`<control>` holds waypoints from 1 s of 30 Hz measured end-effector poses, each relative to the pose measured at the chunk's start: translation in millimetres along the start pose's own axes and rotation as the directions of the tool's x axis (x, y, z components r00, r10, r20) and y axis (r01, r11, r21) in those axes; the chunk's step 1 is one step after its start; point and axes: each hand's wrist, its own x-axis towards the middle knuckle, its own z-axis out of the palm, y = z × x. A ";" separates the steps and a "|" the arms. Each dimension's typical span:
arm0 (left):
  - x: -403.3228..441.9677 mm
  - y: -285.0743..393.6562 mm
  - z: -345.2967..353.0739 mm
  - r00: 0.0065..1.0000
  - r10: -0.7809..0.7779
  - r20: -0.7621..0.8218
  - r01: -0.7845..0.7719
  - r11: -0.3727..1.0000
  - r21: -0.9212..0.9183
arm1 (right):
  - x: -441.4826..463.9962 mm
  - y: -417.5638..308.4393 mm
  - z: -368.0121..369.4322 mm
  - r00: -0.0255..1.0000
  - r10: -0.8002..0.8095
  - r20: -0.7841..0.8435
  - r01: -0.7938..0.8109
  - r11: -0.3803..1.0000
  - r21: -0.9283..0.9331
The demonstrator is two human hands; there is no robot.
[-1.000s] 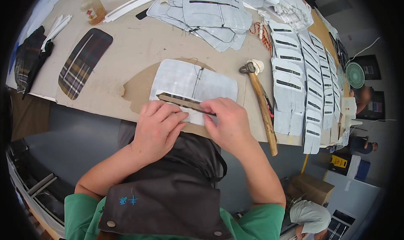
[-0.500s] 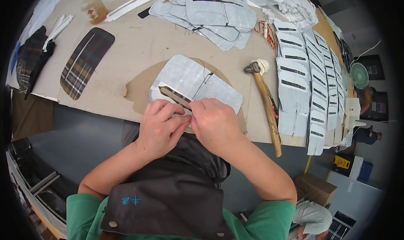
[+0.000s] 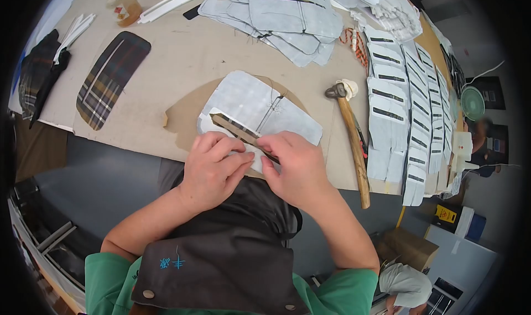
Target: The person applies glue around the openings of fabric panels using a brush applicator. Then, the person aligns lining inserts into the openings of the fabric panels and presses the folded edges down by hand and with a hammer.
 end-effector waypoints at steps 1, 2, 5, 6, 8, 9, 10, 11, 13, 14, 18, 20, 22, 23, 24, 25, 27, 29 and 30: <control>0.3 0.6 1.0 1.000 -0.005 -0.007 0.005 1.000 0.011 | -1.4 3.3 3.2 0.999 -0.044 -0.004 0.043 0.993 -0.108; 0.5 0.9 0.8 1.000 0.000 -0.004 0.001 1.000 0.009 | -1.5 5.2 5.2 0.996 -0.090 -0.001 0.088 0.973 -0.213; 1.0 1.7 -2.8 1.000 -0.003 0.023 0.002 1.000 0.029 | 4.4 3.1 4.3 0.987 -0.155 0.036 0.159 0.938 -0.310; 1.9 2.1 -3.5 0.999 -0.002 0.039 0.001 0.999 0.035 | 7.1 5.5 4.2 0.987 -0.156 0.037 0.160 0.937 -0.309; 2.5 2.9 -3.4 0.998 -0.002 0.055 -0.001 0.999 0.038 | 10.3 10.7 3.5 0.995 -0.085 0.045 0.092 0.979 -0.183; 3.1 3.0 -3.3 0.998 0.003 0.059 -0.006 0.998 0.055 | 10.5 9.1 1.6 0.995 -0.086 0.047 0.094 0.978 -0.186; 3.5 2.7 -3.4 0.998 0.007 0.063 -0.011 0.997 0.074 | 11.2 6.6 -0.2 0.998 0.037 0.046 -0.033 0.997 -0.076; 2.8 2.6 -3.6 0.998 0.006 0.063 -0.010 0.997 0.075 | 10.6 4.9 -0.3 0.985 0.162 0.058 -0.165 0.986 0.036; 2.0 2.1 -2.6 0.998 0.014 0.056 -0.018 0.997 0.078 | 4.1 6.8 3.4 0.977 0.212 0.033 -0.214 0.973 0.092; 1.4 1.8 -2.4 0.998 0.017 0.059 -0.021 0.997 0.077 | -0.3 8.0 5.6 0.965 0.260 0.006 -0.258 0.955 0.149; -0.7 0.9 -1.1 0.999 0.003 0.038 -0.006 0.997 0.078 | -22.1 8.5 14.3 0.977 0.184 -0.105 -0.166 0.973 0.158; -1.5 1.2 0.7 1.000 0.006 0.018 -0.007 0.998 0.068 | -28.7 10.9 20.9 0.977 0.074 -0.199 -0.045 0.988 0.148; -1.2 1.3 1.5 1.000 0.011 0.006 -0.012 0.997 0.079 | -32.2 13.9 23.1 0.979 0.037 -0.202 -0.017 0.995 0.103; -0.6 2.0 0.9 1.000 0.014 0.010 -0.015 0.996 0.083 | -33.3 14.9 24.4 0.979 -0.002 -0.204 0.014 0.998 0.059; 0.3 3.4 -0.6 1.000 0.010 0.025 -0.013 0.996 0.092 | -34.5 15.1 25.7 0.978 -0.002 -0.209 0.016 0.998 0.065; 1.0 4.4 -2.0 0.999 0.004 0.040 -0.008 0.995 0.103 | -35.8 14.7 26.9 0.974 -0.067 -0.218 0.065 0.998 -0.018; 1.0 4.8 -2.8 0.999 0.005 0.045 -0.010 0.994 0.106 | -36.4 13.6 28.4 0.966 -0.136 -0.220 0.118 0.988 -0.095; 0.1 4.2 -4.5 0.999 0.001 0.046 -0.006 0.994 0.105 | -36.4 13.8 29.6 0.964 -0.100 -0.245 0.098 0.995 -0.021; -0.1 3.2 -6.3 0.998 -0.003 0.066 -0.001 0.998 0.066 | -37.0 13.2 29.4 0.964 -0.098 -0.245 0.097 0.995 -0.018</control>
